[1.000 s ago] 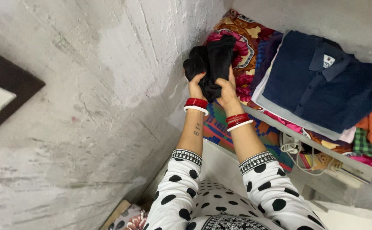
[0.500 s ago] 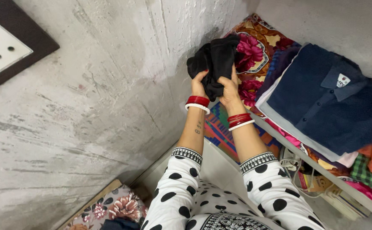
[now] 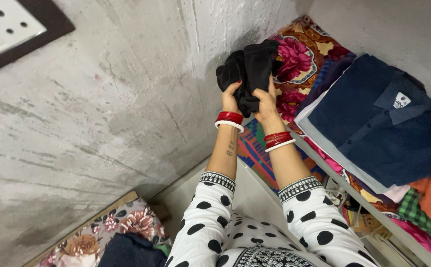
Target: The person repeatedly picks folded shirts from a wall shelf, places them on a floral bedspread, and then returns them to the shelf. The cycle continues with different shirts including dark blue, black, gray, and patterned shirts.
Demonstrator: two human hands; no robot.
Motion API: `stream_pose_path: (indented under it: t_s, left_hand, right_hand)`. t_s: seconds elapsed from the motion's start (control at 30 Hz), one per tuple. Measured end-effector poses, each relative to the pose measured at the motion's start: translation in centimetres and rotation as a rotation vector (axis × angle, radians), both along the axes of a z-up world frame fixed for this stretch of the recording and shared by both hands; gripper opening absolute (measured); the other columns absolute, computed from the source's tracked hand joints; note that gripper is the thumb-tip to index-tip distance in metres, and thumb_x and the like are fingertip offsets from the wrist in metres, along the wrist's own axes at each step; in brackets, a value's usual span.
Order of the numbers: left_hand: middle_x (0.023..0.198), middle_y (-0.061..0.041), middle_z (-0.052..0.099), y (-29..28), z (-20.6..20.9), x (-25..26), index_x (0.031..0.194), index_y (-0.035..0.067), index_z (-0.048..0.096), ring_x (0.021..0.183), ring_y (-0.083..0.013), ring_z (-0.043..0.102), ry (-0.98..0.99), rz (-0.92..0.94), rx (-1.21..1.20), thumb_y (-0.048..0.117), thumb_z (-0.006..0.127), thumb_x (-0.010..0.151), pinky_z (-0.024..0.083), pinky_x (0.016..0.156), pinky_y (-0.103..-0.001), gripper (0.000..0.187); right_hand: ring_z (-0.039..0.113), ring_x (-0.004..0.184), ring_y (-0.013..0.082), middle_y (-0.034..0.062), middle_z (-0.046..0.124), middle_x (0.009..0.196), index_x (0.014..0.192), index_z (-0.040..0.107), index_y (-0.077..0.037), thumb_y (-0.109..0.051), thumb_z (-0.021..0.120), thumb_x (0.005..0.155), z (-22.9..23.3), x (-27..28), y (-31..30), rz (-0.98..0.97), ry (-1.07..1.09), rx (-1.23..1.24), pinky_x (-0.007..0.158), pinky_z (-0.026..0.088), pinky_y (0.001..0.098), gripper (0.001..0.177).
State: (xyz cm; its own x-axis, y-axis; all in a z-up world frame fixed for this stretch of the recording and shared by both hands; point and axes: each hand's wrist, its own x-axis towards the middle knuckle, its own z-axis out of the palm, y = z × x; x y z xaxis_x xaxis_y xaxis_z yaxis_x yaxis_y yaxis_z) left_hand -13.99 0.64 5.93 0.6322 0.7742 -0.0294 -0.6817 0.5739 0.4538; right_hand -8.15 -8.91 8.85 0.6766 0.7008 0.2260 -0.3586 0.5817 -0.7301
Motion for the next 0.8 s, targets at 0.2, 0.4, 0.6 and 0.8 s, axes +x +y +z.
stream_pose_path:
  t_s: [0.2,0.4,0.6,0.8]
  left_hand:
    - [0.115,-0.016,0.069,-1.6,0.6,-1.9,0.128,-0.003,0.062,0.101,-0.0314,0.068,0.005,0.095,-0.003,0.008,0.070,0.082,0.057,0.090,-0.042,0.048]
    - [0.114,-0.017,0.070,-2.6,0.5,-3.6,0.127,-0.005,0.063,0.100,-0.0319,0.069,0.006,0.156,-0.007,0.006,0.071,0.082,0.057,0.090,-0.043,0.048]
    - [0.113,-0.014,0.070,-3.5,0.0,-5.5,0.126,-0.004,0.063,0.098,-0.0302,0.069,0.022,0.270,0.016,0.006,0.070,0.080,0.058,0.089,-0.041,0.048]
    - [0.114,-0.015,0.069,-4.5,-0.2,-7.7,0.128,-0.004,0.061,0.099,-0.0305,0.068,0.029,0.309,0.013,0.005,0.070,0.081,0.057,0.088,-0.042,0.049]
  right_hand:
    - [0.062,0.124,0.0285,0.0119,0.057,0.143,0.160,0.037,-0.014,0.013,0.053,0.077,-0.4,-1.0,-0.6,0.051,0.018,0.006,0.102,0.056,0.0394,0.089]
    - [0.062,0.124,0.0282,0.0120,0.057,0.143,0.160,0.035,-0.014,0.013,0.053,0.077,-0.3,-2.3,-1.4,0.140,0.043,0.023,0.103,0.055,0.0387,0.089]
    - [0.062,0.126,0.0284,0.0119,0.057,0.143,0.160,0.036,-0.011,0.011,0.054,0.077,-0.5,-3.8,-2.0,0.183,0.029,0.011,0.104,0.056,0.0384,0.088]
    - [0.063,0.125,0.0269,0.0099,0.057,0.142,0.160,0.037,-0.012,0.012,0.056,0.079,-0.3,-5.5,-2.7,0.209,0.021,-0.062,0.100,0.058,0.0385,0.086]
